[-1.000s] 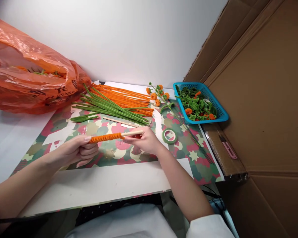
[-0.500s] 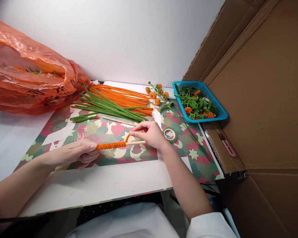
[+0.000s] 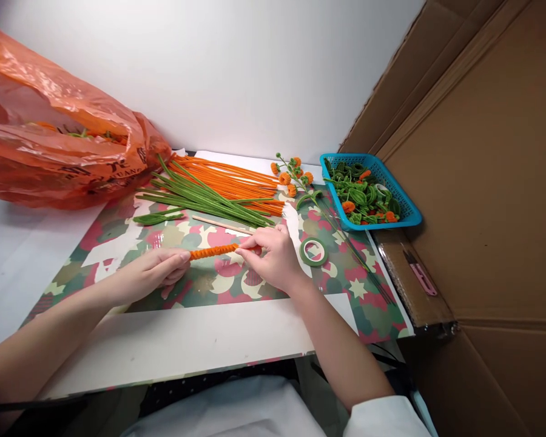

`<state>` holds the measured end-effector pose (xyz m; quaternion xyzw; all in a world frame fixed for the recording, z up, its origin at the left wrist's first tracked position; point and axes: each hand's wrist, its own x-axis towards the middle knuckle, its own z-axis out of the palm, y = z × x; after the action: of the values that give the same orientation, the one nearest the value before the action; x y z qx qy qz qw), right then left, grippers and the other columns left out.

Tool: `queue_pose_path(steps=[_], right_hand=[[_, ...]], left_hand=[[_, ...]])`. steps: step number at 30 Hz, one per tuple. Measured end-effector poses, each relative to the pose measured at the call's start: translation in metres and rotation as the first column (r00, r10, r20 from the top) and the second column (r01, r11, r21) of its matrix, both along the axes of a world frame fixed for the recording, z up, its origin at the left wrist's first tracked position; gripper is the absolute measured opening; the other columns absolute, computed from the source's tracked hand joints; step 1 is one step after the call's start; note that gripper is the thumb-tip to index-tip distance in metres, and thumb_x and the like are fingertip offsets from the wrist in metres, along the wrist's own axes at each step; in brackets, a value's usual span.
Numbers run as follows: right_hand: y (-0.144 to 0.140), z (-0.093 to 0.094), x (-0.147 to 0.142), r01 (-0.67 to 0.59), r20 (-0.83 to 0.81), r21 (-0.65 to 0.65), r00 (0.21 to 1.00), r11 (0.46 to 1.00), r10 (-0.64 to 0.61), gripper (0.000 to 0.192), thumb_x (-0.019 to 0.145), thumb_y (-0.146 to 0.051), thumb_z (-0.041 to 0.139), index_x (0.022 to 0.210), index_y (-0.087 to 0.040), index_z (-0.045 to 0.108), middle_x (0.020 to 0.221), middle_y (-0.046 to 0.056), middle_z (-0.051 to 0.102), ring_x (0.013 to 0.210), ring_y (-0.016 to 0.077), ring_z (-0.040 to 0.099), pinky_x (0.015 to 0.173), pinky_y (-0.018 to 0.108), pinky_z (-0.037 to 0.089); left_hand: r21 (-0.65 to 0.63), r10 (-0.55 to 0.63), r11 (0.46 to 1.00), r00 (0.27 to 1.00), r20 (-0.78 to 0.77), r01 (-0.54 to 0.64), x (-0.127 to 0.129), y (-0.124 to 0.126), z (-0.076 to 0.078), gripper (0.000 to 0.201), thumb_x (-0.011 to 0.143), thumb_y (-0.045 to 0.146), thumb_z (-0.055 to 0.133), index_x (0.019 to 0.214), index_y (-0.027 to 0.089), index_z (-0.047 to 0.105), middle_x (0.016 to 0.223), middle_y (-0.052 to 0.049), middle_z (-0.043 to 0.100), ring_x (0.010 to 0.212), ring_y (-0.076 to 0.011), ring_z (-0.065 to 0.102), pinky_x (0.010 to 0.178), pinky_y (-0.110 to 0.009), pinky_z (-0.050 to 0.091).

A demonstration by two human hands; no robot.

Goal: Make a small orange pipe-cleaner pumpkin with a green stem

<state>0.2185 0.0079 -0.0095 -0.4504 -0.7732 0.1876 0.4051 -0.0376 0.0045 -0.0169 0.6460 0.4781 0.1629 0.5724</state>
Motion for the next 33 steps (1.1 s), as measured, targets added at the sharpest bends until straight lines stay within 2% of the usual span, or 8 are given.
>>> queue_pose_path(steps=[4, 8, 12, 14, 17, 20, 25, 33], right_hand=[[-0.002, 0.0, -0.002, 0.031, -0.071, 0.034, 0.997, 0.999, -0.029, 0.016, 0.079, -0.021, 0.07, 0.063, -0.021, 0.067, 0.061, -0.001, 0.066, 0.057, 0.0137, 0.055, 0.071, 0.034, 0.039], [-0.004, 0.003, -0.005, 0.064, -0.148, 0.003, 0.987, 0.998, -0.063, 0.017, 0.078, -0.021, 0.069, 0.061, -0.022, 0.066, 0.054, -0.002, 0.06, 0.054, 0.0136, 0.051, 0.069, 0.034, 0.042], [-0.003, 0.0, -0.007, -0.008, -0.286, -0.184, 0.957, 0.983, -0.045, 0.012, 0.076, -0.026, 0.071, 0.065, -0.022, 0.071, 0.061, 0.001, 0.064, 0.058, 0.0148, 0.055, 0.066, 0.033, 0.045], [-0.001, -0.004, -0.008, -0.088, -0.392, -0.338, 0.918, 0.937, -0.055, 0.013, 0.072, -0.032, 0.075, 0.067, -0.021, 0.073, 0.066, 0.003, 0.067, 0.061, 0.0157, 0.057, 0.06, 0.032, 0.046], [0.003, -0.006, -0.006, -0.213, -0.488, -0.542, 0.867, 0.813, -0.097, 0.025, 0.06, -0.042, 0.083, 0.065, -0.019, 0.074, 0.065, 0.003, 0.068, 0.058, 0.0143, 0.056, 0.054, 0.029, 0.045], [0.005, -0.003, -0.002, -0.322, -0.536, -0.611, 0.841, 0.723, -0.078, 0.03, 0.056, -0.042, 0.086, 0.07, -0.017, 0.077, 0.068, 0.003, 0.069, 0.057, 0.012, 0.056, 0.052, 0.026, 0.045], [0.009, 0.004, 0.005, -0.361, -0.554, -0.651, 0.827, 0.668, -0.094, 0.022, 0.056, -0.034, 0.087, 0.065, -0.017, 0.075, 0.056, -0.002, 0.062, 0.05, 0.0078, 0.049, 0.047, 0.022, 0.035], [0.013, 0.001, 0.013, -0.358, -0.57, -0.681, 0.807, 0.638, -0.155, 0.023, 0.053, -0.031, 0.089, 0.063, -0.018, 0.074, 0.065, 0.001, 0.071, 0.061, 0.0135, 0.065, 0.059, 0.025, 0.049]], left_hand=[[-0.044, 0.102, 0.994, 0.985, 0.143, -0.096, 0.006, -0.001, 0.0, 0.043, 0.095, 0.047, 0.034, 0.06, 0.022, 0.029, 0.055, 0.007, 0.024, 0.044, -0.0095, 0.026, 0.04, -0.023, 0.044], [-0.123, 0.205, 0.977, 0.923, 0.326, -0.174, 0.011, -0.004, -0.002, 0.042, 0.097, 0.043, 0.033, 0.061, 0.023, 0.026, 0.056, 0.008, 0.017, 0.046, -0.0094, 0.018, 0.038, -0.021, 0.039], [-0.244, 0.263, 0.956, 0.845, 0.465, -0.164, 0.014, -0.005, -0.003, 0.044, 0.095, 0.043, 0.037, 0.058, 0.023, 0.023, 0.053, 0.009, 0.015, 0.043, -0.0085, 0.014, 0.035, -0.019, 0.035], [-0.286, 0.24, 0.953, 0.818, 0.523, -0.097, 0.012, -0.004, -0.003, 0.047, 0.093, 0.045, 0.042, 0.056, 0.022, 0.022, 0.052, 0.009, 0.014, 0.042, -0.0077, 0.013, 0.033, -0.019, 0.033], [-0.305, 0.15, 0.952, 0.808, 0.57, 0.038, 0.007, -0.004, -0.004, 0.05, 0.091, 0.05, 0.044, 0.056, 0.022, 0.021, 0.051, 0.009, 0.013, 0.04, -0.0072, 0.013, 0.031, -0.019, 0.032], [-0.303, 0.08, 0.945, 0.814, 0.576, 0.122, 0.001, -0.004, -0.004, 0.05, 0.091, 0.05, 0.043, 0.056, 0.023, 0.02, 0.05, 0.008, 0.014, 0.041, -0.0075, 0.014, 0.032, -0.019, 0.032], [-0.303, 0.001, 0.93, 0.824, 0.566, 0.207, -0.004, -0.003, -0.001, 0.051, 0.091, 0.051, 0.046, 0.056, 0.023, 0.021, 0.049, 0.008, 0.014, 0.041, -0.0078, 0.016, 0.033, -0.021, 0.031], [-0.27, -0.172, 0.912, 0.884, 0.435, 0.31, -0.008, -0.002, 0.008, 0.051, 0.092, 0.054, 0.043, 0.056, 0.022, 0.026, 0.053, 0.006, 0.019, 0.046, -0.009, 0.025, 0.04, -0.021, 0.033]])
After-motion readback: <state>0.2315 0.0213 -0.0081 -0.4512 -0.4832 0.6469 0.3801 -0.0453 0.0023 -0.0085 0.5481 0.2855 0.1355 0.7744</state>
